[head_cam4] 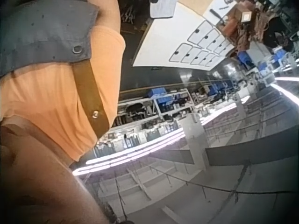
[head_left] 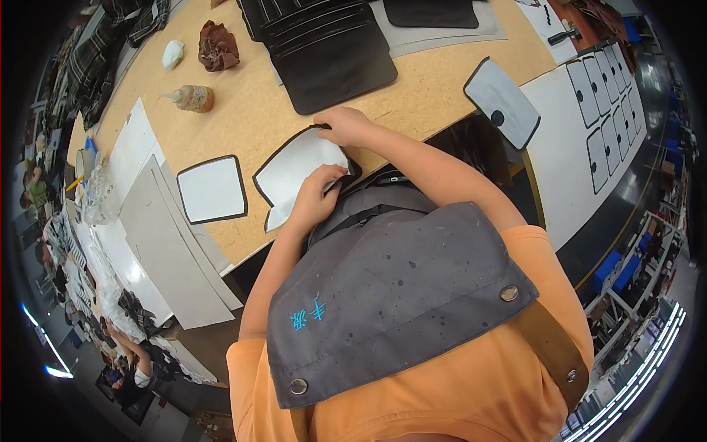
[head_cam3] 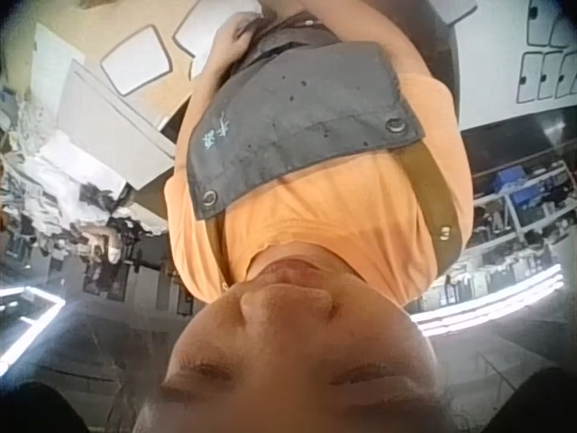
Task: Aligning and adhering leather lining pieces to a wallet exterior component.
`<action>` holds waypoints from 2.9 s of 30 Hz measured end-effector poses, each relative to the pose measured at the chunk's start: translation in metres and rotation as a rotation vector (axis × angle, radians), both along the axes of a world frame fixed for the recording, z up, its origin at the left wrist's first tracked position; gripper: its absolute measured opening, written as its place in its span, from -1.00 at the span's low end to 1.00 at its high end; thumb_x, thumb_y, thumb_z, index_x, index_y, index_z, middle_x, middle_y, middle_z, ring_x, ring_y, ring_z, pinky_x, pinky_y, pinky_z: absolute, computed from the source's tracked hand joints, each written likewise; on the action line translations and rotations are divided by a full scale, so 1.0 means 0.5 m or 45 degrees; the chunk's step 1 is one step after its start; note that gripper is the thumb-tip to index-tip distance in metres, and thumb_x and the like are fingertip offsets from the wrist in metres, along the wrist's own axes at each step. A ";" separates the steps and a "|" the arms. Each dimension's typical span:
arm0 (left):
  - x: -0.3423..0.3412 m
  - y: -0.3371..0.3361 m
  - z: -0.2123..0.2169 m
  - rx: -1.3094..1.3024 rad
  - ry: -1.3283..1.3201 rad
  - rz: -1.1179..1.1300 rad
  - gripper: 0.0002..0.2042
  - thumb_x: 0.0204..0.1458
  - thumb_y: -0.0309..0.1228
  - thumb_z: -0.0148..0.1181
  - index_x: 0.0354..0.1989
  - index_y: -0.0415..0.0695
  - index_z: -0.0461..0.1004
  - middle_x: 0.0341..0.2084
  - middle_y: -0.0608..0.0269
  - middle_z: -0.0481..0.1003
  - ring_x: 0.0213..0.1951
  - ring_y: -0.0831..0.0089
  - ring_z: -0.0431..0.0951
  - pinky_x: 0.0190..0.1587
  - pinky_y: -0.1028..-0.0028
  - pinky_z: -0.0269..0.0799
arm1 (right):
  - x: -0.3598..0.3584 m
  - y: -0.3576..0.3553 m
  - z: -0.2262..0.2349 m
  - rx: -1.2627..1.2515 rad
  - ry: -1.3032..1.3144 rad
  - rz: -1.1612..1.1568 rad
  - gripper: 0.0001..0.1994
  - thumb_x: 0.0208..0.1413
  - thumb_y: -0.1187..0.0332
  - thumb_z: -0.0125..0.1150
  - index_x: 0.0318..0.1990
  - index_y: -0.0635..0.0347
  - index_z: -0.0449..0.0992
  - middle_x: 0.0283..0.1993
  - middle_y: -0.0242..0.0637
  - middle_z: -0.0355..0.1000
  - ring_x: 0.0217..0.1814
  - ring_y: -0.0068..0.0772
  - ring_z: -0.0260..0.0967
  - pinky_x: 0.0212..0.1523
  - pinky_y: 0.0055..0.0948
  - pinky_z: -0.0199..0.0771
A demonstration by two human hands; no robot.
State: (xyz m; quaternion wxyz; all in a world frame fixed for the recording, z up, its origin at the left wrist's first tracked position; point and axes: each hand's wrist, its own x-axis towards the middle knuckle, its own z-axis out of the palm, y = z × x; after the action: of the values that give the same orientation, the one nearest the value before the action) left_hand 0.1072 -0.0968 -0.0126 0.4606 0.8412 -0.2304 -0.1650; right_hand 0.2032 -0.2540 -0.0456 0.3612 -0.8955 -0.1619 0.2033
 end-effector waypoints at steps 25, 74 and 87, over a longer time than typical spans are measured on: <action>-0.037 0.050 0.122 -0.395 -0.055 0.977 -0.87 -0.11 -0.67 0.16 -0.37 -0.26 0.38 -0.27 0.15 0.47 -0.26 0.44 0.42 -0.11 0.51 0.29 | -0.149 0.013 0.174 0.319 -0.615 0.093 -0.92 -0.05 0.44 0.15 -0.42 0.19 0.39 -0.49 -0.30 0.32 -0.47 -0.28 0.38 -0.48 -0.34 0.39; 0.050 0.055 0.031 0.774 0.049 0.053 -0.77 -0.12 -0.32 0.28 -0.28 -0.07 0.47 -0.39 0.19 0.56 -0.28 0.19 0.54 -0.20 0.38 0.38 | -0.183 -0.194 -0.017 -0.053 0.265 -0.654 -0.79 0.00 0.39 0.17 -0.27 0.34 0.39 -0.52 -0.11 0.39 -0.39 -0.10 0.41 -0.37 -0.23 0.37; -0.031 0.123 -0.079 0.109 -0.248 0.641 -0.87 -0.03 -0.54 0.13 -0.29 -0.24 0.39 -0.42 0.03 0.47 -0.32 0.10 0.46 -0.24 0.31 0.34 | -0.034 -0.202 0.000 0.160 0.096 -0.075 -0.74 -0.04 0.40 0.23 -0.17 0.26 0.46 -0.50 -0.19 0.42 -0.49 -0.45 0.39 -0.48 -0.49 0.33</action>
State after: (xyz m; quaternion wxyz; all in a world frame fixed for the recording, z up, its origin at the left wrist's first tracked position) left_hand 0.0915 -0.0354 -0.0519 0.4267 0.9026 -0.0500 0.0267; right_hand 0.1863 -0.3550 -0.0457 0.4285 -0.8671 -0.1343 0.2156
